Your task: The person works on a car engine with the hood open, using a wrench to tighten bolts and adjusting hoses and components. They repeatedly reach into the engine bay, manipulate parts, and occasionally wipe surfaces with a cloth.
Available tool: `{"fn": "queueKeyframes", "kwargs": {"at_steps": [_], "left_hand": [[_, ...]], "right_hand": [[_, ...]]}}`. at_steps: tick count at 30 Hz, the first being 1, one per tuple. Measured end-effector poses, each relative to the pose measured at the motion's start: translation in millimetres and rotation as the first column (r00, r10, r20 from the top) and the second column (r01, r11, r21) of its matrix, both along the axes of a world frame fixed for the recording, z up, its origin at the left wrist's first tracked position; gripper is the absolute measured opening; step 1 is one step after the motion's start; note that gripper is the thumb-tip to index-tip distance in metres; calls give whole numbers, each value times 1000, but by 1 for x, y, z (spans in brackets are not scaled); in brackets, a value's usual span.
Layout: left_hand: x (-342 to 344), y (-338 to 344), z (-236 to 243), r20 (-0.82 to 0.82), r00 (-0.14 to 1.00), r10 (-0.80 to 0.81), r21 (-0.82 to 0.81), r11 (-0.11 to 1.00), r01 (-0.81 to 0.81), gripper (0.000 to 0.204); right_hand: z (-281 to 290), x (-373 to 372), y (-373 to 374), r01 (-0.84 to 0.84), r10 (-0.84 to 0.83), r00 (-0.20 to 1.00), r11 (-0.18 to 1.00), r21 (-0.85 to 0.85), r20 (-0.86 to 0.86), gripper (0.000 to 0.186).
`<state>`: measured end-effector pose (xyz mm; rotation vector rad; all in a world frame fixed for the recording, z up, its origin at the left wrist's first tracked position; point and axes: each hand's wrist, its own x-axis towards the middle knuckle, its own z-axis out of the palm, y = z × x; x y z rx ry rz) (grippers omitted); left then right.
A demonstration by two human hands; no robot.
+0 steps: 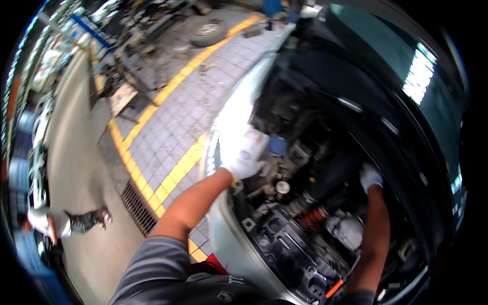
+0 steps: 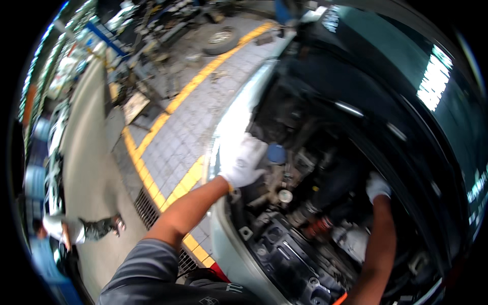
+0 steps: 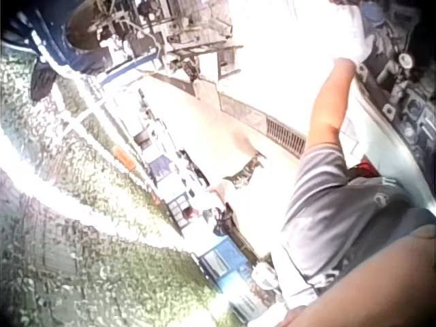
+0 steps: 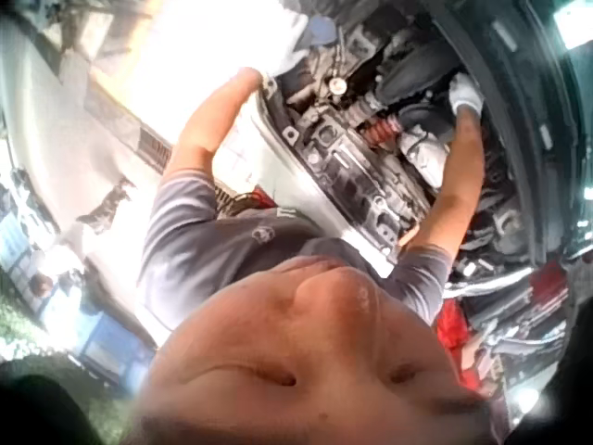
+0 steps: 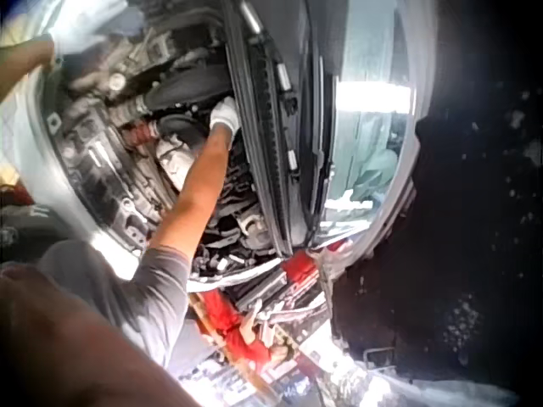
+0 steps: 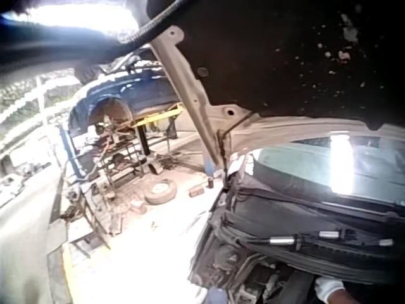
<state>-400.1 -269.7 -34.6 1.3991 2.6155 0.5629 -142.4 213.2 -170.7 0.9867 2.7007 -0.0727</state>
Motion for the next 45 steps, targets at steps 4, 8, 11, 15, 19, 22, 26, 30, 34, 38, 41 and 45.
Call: {"fn": "queueKeyframes", "kwargs": {"at_steps": [4, 8, 11, 15, 19, 22, 26, 30, 34, 38, 41, 45], "left_hand": [[-7, -8, -1, -71, 993, -95, 169, 980, 106, 68], [-4, -8, -2, -200, 974, -107, 107, 986, 130, 77], [13, -37, -3, -208, 978, -17, -14, 1000, 14, 80], [-6, -9, -22, -234, 969, -83, 136, 984, 117, 81], [-13, 10, -7, -197, 970, -145, 112, 979, 169, 81], [16, -44, -11, -205, 979, 20, 9, 1000, -19, 80], [-3, -14, -16, -225, 973, -61, 142, 985, 94, 79], [-2, -15, -11, -199, 977, -80, 127, 986, 106, 79], [-3, -11, -6, -241, 967, -87, 172, 976, 131, 77], [-4, -1, 4, -140, 984, -109, 82, 989, 121, 75], [-4, -13, -14, -173, 984, -48, 96, 993, 66, 73], [3, 12, 0, -145, 989, -11, 21, 1000, 14, 73]], "right_hand": [[-112, 52, 112, 284, -581, 754, 709, -646, -307, 40], [-174, 59, 152, 46, -950, 312, 30, -999, -14, 51], [-205, 13, 117, 133, -934, 345, -45, -990, 89, 53], [-172, 79, 230, -22, -845, 533, -54, -998, 33, 54], [-160, 85, 218, 269, -871, 448, 346, -899, -201, 48], [-125, -52, 43, 61, -5, 958, 980, -189, 285, 42], [-34, 3, 47, 96, -86, 906, 995, -4, 414, 42], [-42, 14, 50, 110, -88, 932, 993, -44, 353, 43], [-52, 48, 56, 25, -23, 949, 1000, -4, 313, 46], [-23, 56, 16, 22, -41, 973, 996, 86, 227, 46], [-22, 39, 4, -91, 91, 996, 993, 78, 2, 40], [14, 13, -29, -16, 10, 998, 994, 106, 62, 38]]}}
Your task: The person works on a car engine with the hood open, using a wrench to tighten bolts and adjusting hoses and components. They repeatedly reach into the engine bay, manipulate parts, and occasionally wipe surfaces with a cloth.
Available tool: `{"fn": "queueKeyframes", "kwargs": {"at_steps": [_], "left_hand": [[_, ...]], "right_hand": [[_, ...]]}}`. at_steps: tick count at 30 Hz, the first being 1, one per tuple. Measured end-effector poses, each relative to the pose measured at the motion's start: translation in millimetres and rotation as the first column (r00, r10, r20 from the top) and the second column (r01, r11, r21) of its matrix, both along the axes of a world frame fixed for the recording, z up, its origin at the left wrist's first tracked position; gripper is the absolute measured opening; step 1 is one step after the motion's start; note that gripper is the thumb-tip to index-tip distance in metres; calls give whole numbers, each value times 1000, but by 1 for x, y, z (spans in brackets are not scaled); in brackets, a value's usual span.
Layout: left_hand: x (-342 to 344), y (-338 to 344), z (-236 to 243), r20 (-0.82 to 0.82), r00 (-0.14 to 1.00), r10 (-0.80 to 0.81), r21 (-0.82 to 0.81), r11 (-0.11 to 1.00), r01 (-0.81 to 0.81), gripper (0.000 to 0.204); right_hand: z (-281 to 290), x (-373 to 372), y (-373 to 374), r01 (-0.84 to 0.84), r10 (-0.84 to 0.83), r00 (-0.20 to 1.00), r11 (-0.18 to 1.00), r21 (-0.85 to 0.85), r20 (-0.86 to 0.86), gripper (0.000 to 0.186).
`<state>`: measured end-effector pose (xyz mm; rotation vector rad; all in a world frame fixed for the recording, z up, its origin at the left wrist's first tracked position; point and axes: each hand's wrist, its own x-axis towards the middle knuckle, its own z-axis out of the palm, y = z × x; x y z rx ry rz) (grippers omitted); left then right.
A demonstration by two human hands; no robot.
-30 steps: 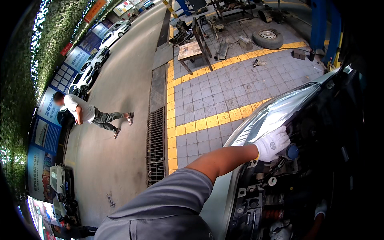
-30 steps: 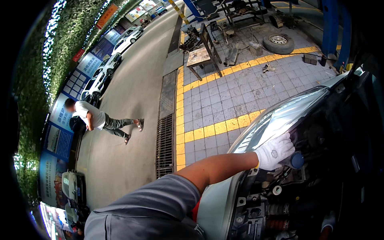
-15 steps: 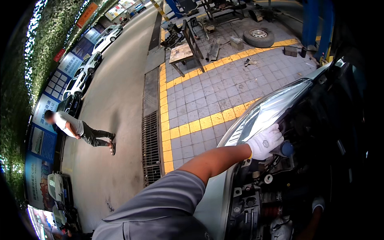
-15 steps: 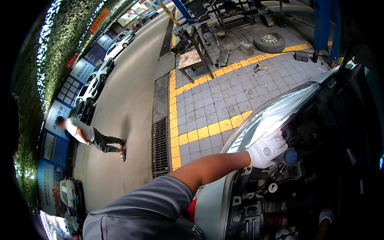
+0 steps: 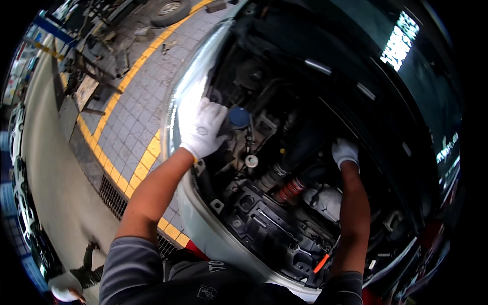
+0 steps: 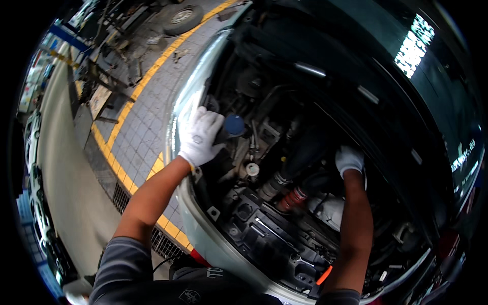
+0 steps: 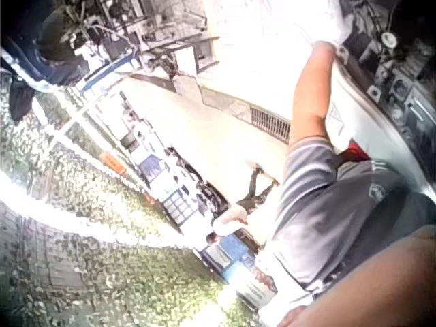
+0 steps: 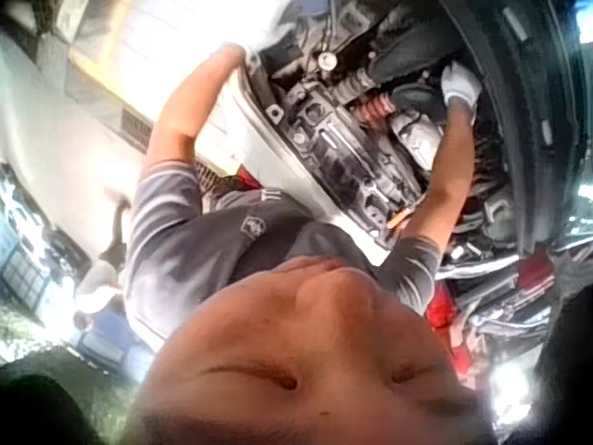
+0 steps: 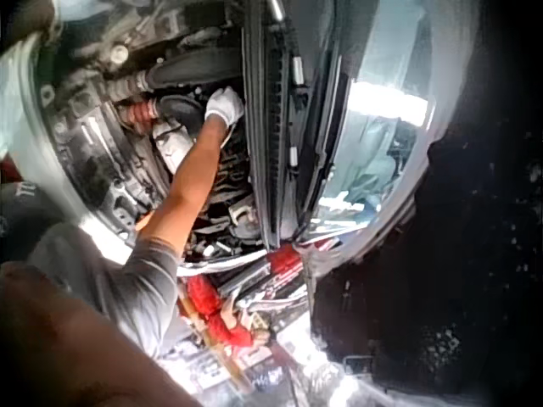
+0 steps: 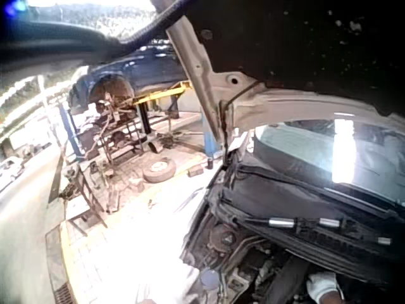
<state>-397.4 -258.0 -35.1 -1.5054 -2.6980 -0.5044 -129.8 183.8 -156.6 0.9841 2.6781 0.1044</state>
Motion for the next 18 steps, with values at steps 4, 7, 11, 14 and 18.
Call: {"fn": "queueKeyframes", "kwargs": {"at_steps": [4, 7, 11, 14, 18], "left_hand": [[6, 1, -9, -109, 994, -10, -7, 1000, 9, 81], [7, 0, -13, -155, 987, -52, 36, 998, 58, 81], [5, -4, -24, -206, 977, -55, -15, 998, 53, 83], [8, -12, -30, -277, 960, -38, -31, 999, 31, 80], [10, -10, -19, -310, 950, -42, -82, 996, 17, 74]], "right_hand": [[37, -22, -18, 120, -108, 985, 990, -79, 136, 40], [35, -22, -16, 156, -134, 980, 977, -145, 150, 43], [46, -4, -28, 105, -102, 994, 988, -112, 28, 43], [87, 37, -78, 48, -92, 917, 991, -122, -389, 41], [167, 130, -198, -59, -123, 741, 967, -246, -660, 36]]}}
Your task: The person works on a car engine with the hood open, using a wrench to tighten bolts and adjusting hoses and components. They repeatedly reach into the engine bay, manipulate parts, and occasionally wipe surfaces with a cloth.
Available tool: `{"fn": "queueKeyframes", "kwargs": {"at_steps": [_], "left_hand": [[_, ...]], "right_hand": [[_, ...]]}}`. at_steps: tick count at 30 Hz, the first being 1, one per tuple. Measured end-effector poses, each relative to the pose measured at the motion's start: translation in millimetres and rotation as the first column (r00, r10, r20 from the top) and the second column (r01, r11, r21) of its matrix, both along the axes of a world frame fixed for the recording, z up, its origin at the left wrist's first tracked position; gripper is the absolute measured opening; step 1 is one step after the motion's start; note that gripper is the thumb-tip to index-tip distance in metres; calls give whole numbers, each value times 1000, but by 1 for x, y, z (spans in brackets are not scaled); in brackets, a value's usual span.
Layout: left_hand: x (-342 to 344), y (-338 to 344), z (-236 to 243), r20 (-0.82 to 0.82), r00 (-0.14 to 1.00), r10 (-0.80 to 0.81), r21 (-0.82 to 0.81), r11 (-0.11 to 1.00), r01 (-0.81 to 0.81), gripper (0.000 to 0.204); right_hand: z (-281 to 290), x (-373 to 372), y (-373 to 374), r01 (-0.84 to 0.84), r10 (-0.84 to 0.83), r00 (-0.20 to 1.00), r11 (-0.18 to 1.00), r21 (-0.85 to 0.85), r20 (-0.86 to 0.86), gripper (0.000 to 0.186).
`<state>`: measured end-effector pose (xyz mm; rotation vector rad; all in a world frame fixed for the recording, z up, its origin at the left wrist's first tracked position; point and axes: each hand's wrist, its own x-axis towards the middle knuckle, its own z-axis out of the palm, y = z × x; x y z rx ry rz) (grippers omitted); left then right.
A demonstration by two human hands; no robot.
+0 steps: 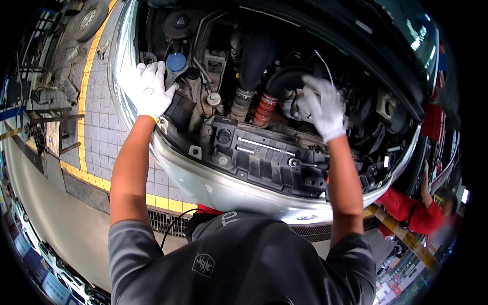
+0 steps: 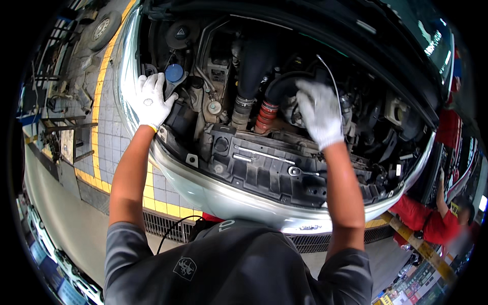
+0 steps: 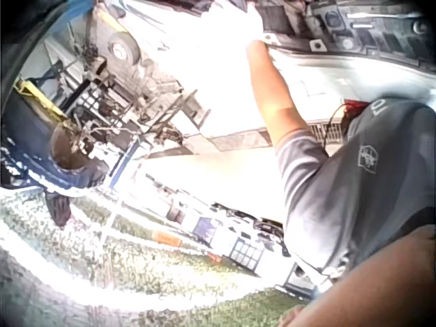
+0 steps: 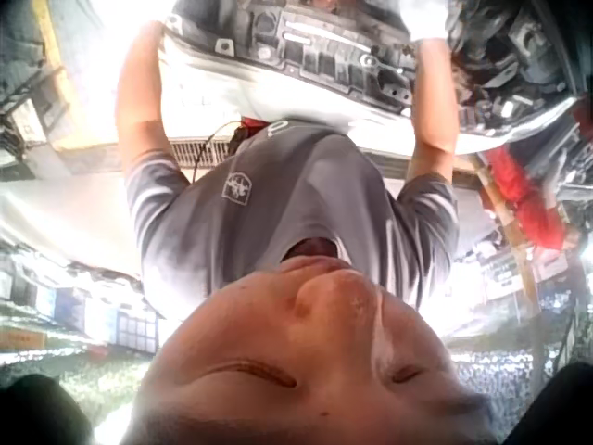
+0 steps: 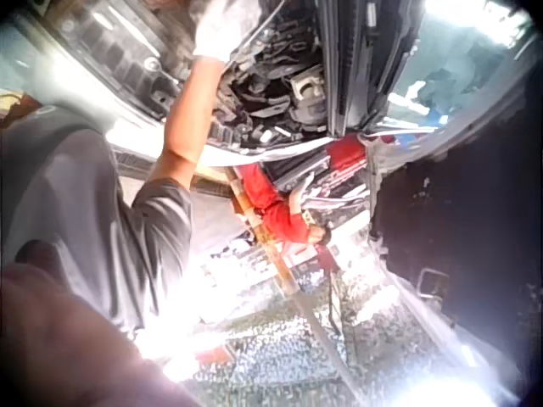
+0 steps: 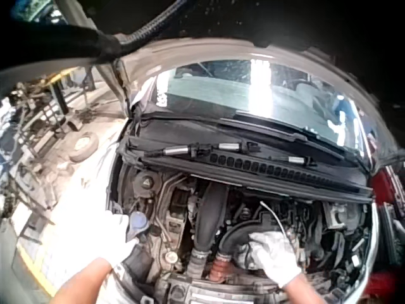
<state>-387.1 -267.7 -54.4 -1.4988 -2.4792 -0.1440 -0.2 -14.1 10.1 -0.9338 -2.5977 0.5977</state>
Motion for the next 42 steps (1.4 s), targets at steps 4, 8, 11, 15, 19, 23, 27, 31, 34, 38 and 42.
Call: {"fn": "queueKeyframes", "kwargs": {"at_steps": [4, 8, 11, 15, 19, 23, 27, 31, 34, 38, 42], "left_hand": [[15, 3, 12, -30, 999, -23, 15, 1000, 24, 67], [86, 6, 37, 149, 947, -283, 321, 920, 225, 35], [168, -1, 43, 331, 764, -554, 160, 831, 533, 20], [238, -17, -2, 435, 730, -527, -192, 738, 647, 29], [251, 9, 12, 482, 804, -350, -495, 648, 579, 31], [247, 20, 13, 567, 776, -277, -531, 597, 602, 33], [254, 15, 26, 606, 761, -232, -541, 581, 608, 39], [226, -17, -7, 639, 577, -509, -49, 722, 690, 42], [227, -37, 12, 970, -206, -129, 157, 980, 124, 49], [236, -71, 47, 584, -755, -297, 122, 952, -281, 46], [240, -77, 44, 476, -818, -322, 167, 947, -275, 53]], "right_hand": [[24, 106, -128, 274, -285, 959, 917, -289, 4, 29], [23, 190, -217, 448, -440, 893, 846, -289, 98, 28], [19, 209, -252, 493, -460, 870, 813, -309, 177, 29], [23, 194, -266, 472, -456, 879, 785, -402, 141, 32], [4, 157, -244, 330, -318, 944, 895, -300, 90, 34], [-21, 105, -205, 235, -204, 951, 965, -115, 234, 34], [-33, 70, -183, 136, -87, 846, 989, -55, 526, 36], [-52, 50, -172, 64, -80, 826, 997, 49, 558, 31], [-64, 49, -164, 38, -84, 807, 995, 91, 584, 26], [-74, 46, -155, -40, -50, 809, 989, 141, 585, 25], [-77, 48, -144, -105, 11, 834, 985, 139, 551, 24]]}}
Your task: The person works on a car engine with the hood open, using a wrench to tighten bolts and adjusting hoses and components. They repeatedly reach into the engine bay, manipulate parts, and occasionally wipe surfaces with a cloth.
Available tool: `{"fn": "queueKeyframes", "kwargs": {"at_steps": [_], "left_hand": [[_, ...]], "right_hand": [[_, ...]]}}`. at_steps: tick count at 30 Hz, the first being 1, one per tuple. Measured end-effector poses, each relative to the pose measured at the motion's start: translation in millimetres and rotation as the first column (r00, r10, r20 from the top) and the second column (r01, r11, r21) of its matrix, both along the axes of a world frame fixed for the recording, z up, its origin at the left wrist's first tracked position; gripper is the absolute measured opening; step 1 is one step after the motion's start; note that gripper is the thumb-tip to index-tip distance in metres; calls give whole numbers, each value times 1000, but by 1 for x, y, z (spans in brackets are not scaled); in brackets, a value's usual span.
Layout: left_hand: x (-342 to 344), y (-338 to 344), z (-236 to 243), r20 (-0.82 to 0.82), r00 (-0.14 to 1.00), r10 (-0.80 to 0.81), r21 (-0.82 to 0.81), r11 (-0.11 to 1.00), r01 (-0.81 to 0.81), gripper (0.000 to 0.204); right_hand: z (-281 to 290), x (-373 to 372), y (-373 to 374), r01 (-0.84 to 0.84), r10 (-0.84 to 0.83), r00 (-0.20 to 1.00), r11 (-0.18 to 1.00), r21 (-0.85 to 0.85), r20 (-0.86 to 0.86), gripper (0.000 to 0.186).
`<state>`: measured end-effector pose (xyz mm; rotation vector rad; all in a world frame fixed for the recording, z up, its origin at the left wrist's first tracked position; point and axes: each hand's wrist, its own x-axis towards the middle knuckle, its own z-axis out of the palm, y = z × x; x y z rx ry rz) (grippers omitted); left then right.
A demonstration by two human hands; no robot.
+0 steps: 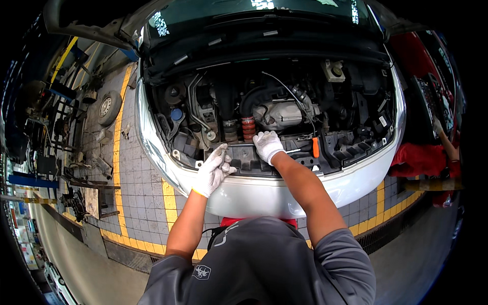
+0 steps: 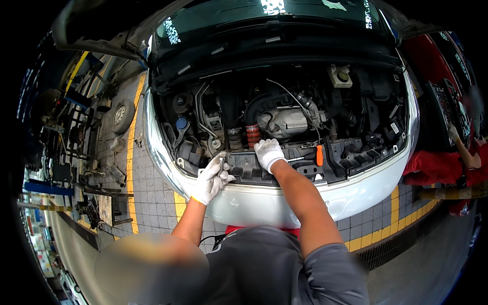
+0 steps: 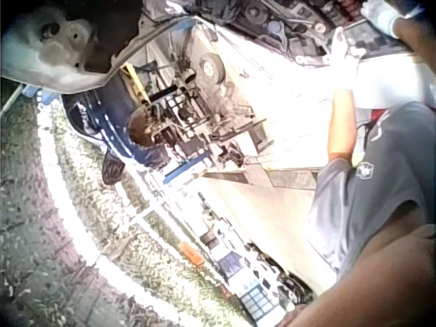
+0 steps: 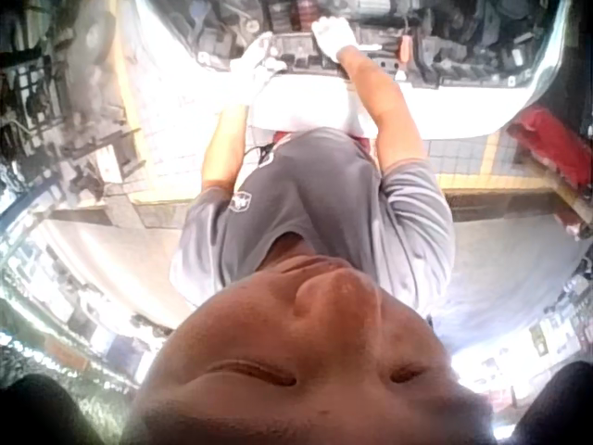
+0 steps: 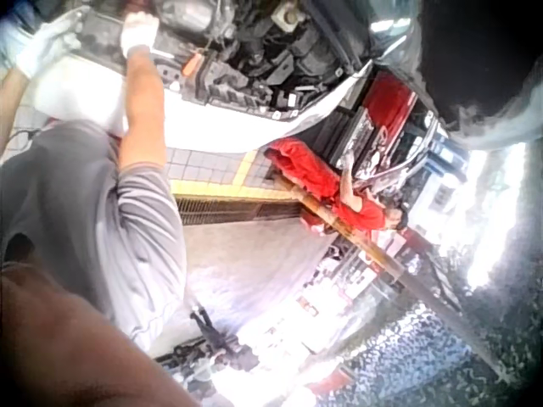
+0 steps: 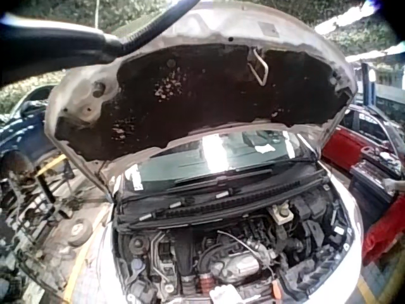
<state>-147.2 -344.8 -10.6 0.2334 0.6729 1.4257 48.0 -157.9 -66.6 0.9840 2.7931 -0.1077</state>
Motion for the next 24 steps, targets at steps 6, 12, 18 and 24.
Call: {"fn": "queueKeyframes", "kwargs": {"at_steps": [6, 12, 18, 24], "left_hand": [[-10, 49, 7, -223, 973, 51, -15, 998, -56, 55], [-42, 176, -12, -783, 596, 178, 106, 982, -154, 32], [-62, 325, -43, -993, -98, 73, 92, 974, -205, 22], [-79, 407, -115, -876, -467, 119, 177, 981, -82, 19]], "right_hand": [[31, 34, -12, 201, -332, 889, 901, -383, -314, 31], [59, 104, -65, 300, -707, 554, 663, -686, -441, 30], [39, 124, -98, 303, -599, 461, 800, -518, -655, 24], [37, 116, -97, 428, -692, 366, 719, -548, -623, 26]]}}
